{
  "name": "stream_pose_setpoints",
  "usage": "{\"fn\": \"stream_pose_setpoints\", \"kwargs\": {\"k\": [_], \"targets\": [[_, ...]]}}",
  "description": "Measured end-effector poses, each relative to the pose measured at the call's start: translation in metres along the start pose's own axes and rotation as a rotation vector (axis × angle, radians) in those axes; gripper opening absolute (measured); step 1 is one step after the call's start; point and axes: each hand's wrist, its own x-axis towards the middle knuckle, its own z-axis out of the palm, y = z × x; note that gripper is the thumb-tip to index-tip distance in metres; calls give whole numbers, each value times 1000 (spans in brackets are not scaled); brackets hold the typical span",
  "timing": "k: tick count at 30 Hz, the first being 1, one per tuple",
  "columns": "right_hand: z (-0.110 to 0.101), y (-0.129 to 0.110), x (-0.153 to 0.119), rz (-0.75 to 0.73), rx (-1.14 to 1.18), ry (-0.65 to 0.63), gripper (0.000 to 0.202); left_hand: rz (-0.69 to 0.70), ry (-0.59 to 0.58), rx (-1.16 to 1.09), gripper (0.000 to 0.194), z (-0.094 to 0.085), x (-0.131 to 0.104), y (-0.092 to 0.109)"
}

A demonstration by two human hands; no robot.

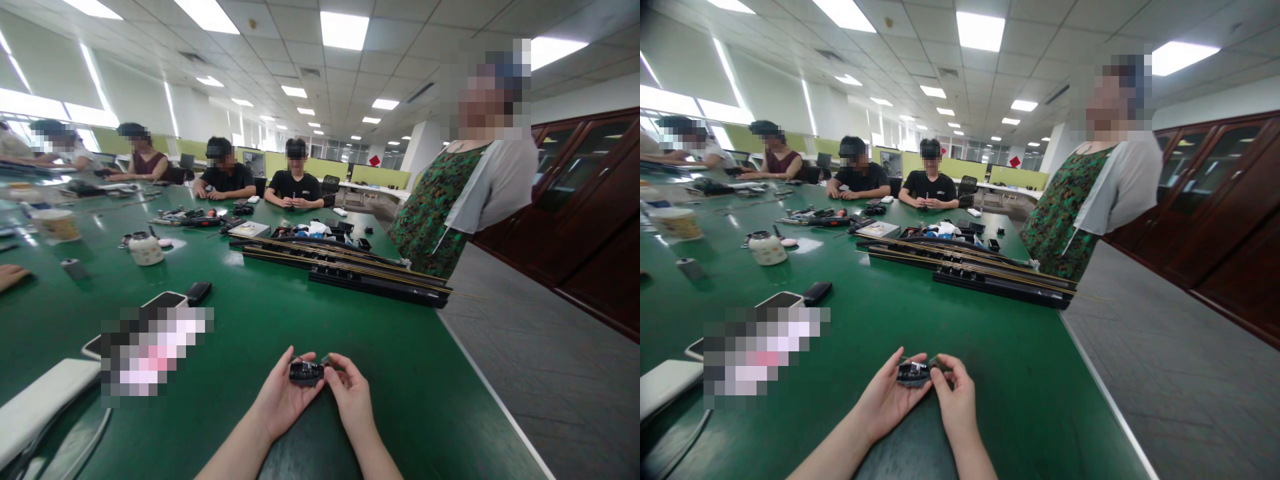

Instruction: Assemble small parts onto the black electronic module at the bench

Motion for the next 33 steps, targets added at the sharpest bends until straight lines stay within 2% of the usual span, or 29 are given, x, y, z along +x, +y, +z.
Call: {"fn": "stream_pose_setpoints", "kwargs": {"k": [7, 10, 15, 22, 26, 30, 33], "targets": [[3, -11, -7, -259, -306, -94, 18, 7, -9, 4, 28, 3, 0, -1], [5, -19, -9, -325, -457, -196, 23, 19, 0, 10, 27, 4, 0, -1], [9, -28, -11, -318, -654, -239, 24, 52, 12, -7, 24, 3, 2, -1], [6, -27, -11, -275, -476, -246, 32, 41, 12, 34, 26, 2, 3, -2], [4, -22, -10, -247, -347, -202, 37, 31, 6, 59, 28, 1, 4, -1], [3, -15, -4, -128, -247, -152, 34, 5, 18, 56, 29, 4, 5, 0], [5, -13, 3, -18, -78, -109, 31, -7, 46, 33, 27, 10, 5, 2]]}}
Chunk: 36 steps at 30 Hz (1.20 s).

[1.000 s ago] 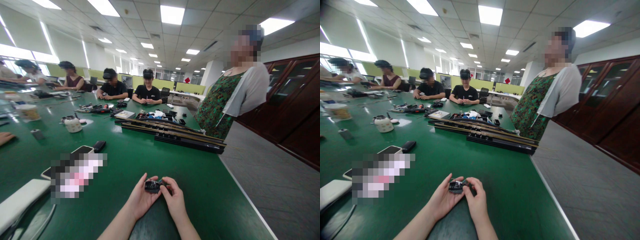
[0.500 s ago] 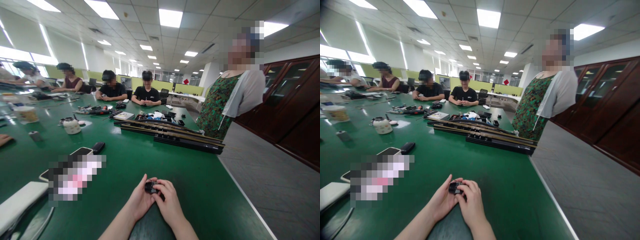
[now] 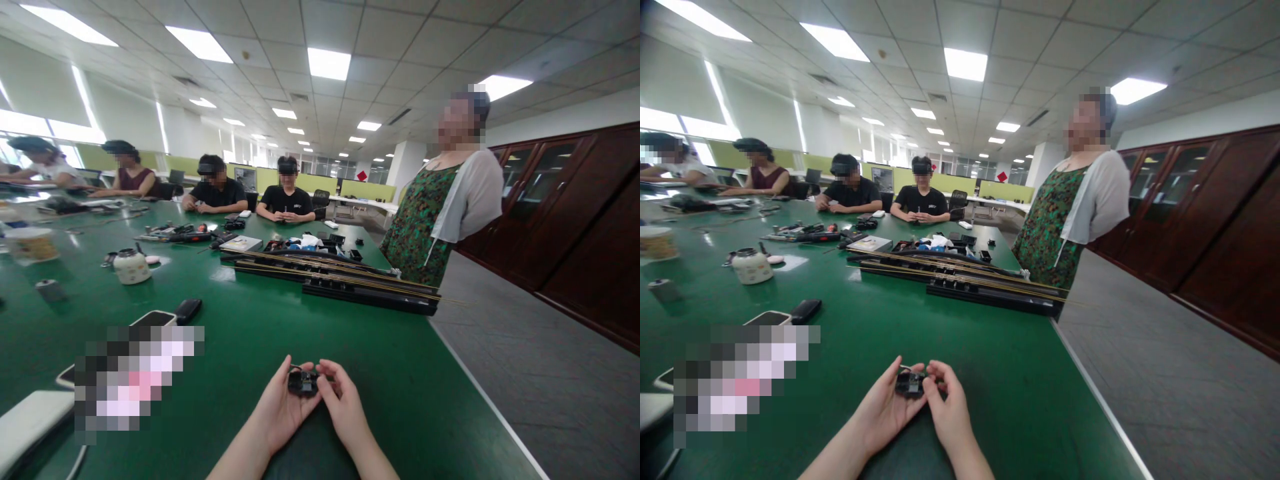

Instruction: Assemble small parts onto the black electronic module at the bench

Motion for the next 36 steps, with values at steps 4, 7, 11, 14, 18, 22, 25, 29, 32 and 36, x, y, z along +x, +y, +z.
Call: {"fn": "stream_pose_setpoints", "kwargs": {"k": [4, 7, 11, 14, 18, 22, 25, 29, 32, 36], "targets": [[4, -2, 9, 117, 125, 83, 42, -17, 17, -1, 27, 7, 2, 3], [6, -4, 12, 135, 125, 117, 45, -28, 20, 11, 28, 7, 5, 4], [7, -3, 11, 130, 118, 121, 44, -49, -6, 9, 27, -1, 9, 4], [7, -3, 9, 119, 108, 127, 44, -66, -56, -6, 28, -7, 11, 4], [5, -2, 7, 90, 83, 116, 42, -87, -119, 9, 27, -10, 12, 5], [3, 1, 9, 68, 57, 67, 40, -97, -136, 27, 25, -8, 14, 6], [3, 4, 11, 53, 51, 62, 39, -106, -131, 29, 25, -8, 15, 7], [3, 8, 12, 52, 63, 49, 39, -108, -118, 16, 27, -9, 15, 7], [2, 10, 12, 58, 68, 53, 39, -118, -110, 26, 28, -10, 15, 8], [1, 11, 12, 43, 57, 62, 39, -135, -113, 18, 27, -9, 16, 8]]}}
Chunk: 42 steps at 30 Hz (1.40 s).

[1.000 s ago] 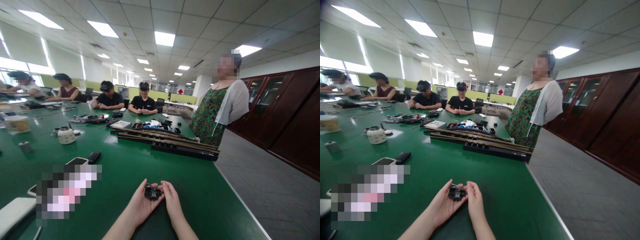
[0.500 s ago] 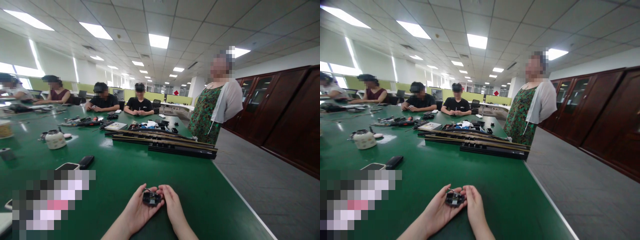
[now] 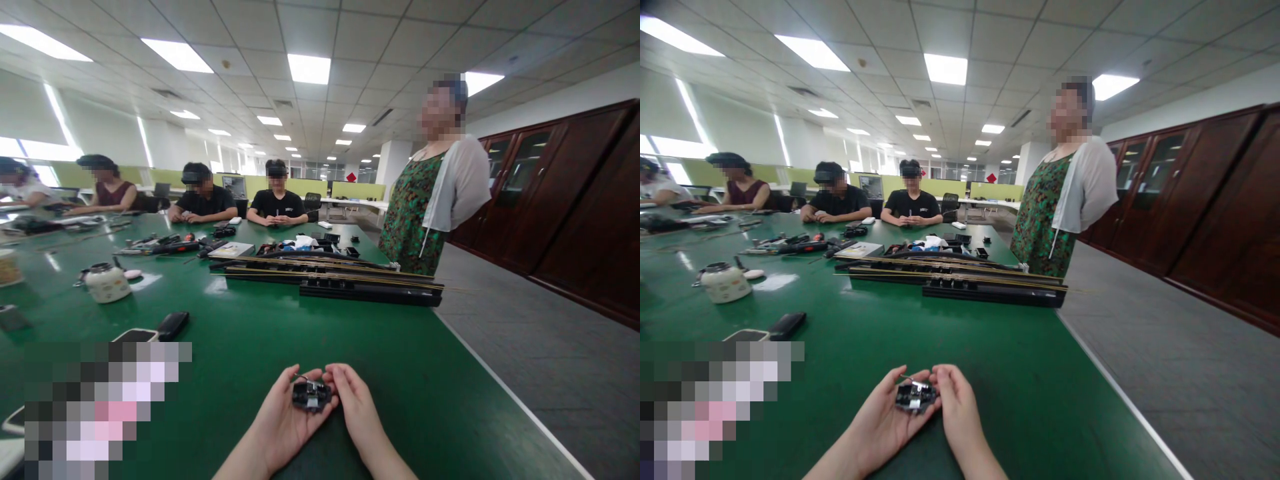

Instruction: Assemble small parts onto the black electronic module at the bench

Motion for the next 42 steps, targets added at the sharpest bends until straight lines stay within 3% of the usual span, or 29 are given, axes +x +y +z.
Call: {"fn": "stream_pose_setpoints", "kwargs": {"k": [5, 10, 13, 18, 33, 42], "targets": [[0, -4, -4, -80, -102, 11, 35, -3, 23, 6, 24, 0, 0, 0], [-2, -15, -12, -299, -304, -20, 21, 14, 32, -11, 24, -2, -2, 1], [-2, -21, -16, -339, -400, -116, 12, 26, -2, 10, 26, -2, -3, 0], [2, -24, -18, -324, -426, -220, 33, 47, -5, 14, 26, 3, -5, -1], [3, -29, -18, -314, -460, -211, 27, 42, -84, 6, 31, 2, -5, -1], [5, -25, -15, -280, -443, -244, 28, 51, -5, -40, 28, 4, -6, 0]]}}
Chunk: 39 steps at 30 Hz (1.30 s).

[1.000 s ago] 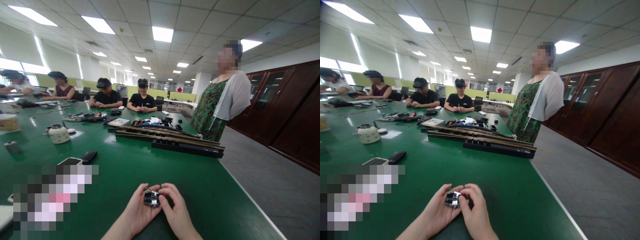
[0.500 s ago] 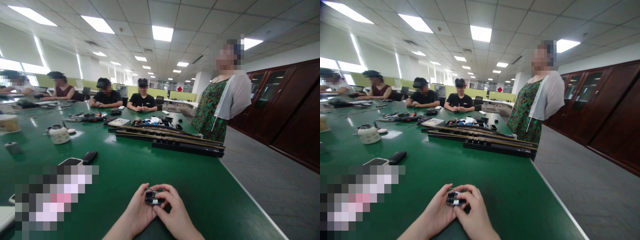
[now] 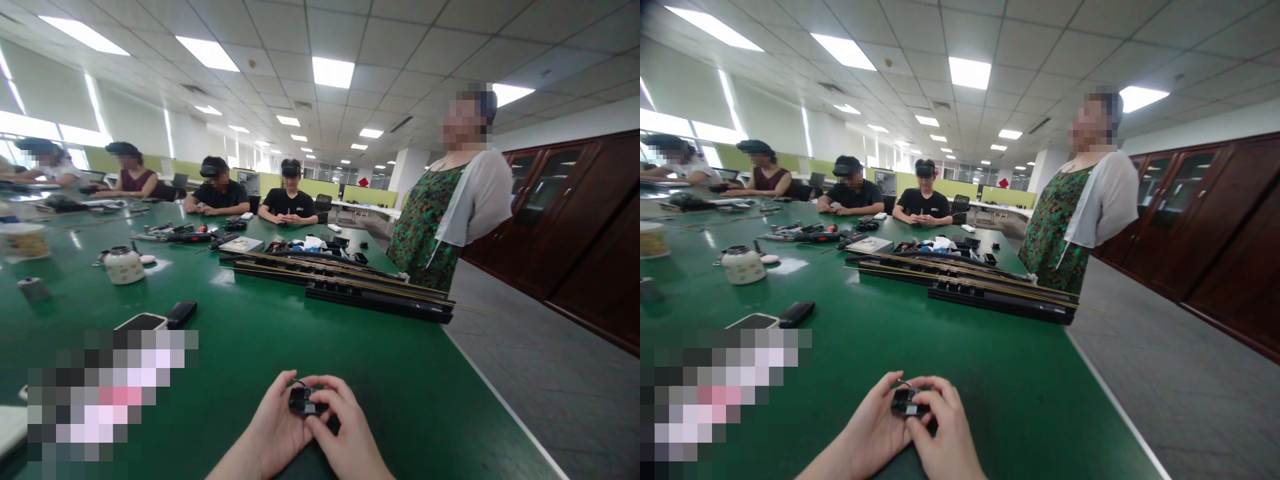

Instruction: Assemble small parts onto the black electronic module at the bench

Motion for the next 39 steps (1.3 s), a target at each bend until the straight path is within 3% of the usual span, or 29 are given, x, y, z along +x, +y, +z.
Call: {"fn": "stream_pose_setpoints", "kwargs": {"k": [4, 13, 20, 28, 39], "targets": [[1, 0, 0, 23, 1, -5, 28, 3, 20, -6, 28, 2, 0, 0], [2, 13, 2, -60, 4, 167, 20, 10, -14, -36, 30, -2, 3, -1], [3, 22, 1, 55, 81, 237, 16, -20, 24, -20, 26, -8, 6, 0], [4, 24, 2, 178, 355, 363, 24, -8, 105, -19, 24, 1, 0, 2], [-3, 26, 6, 328, 601, 474, 37, -31, 84, 57, 37, -5, 3, 0]]}}
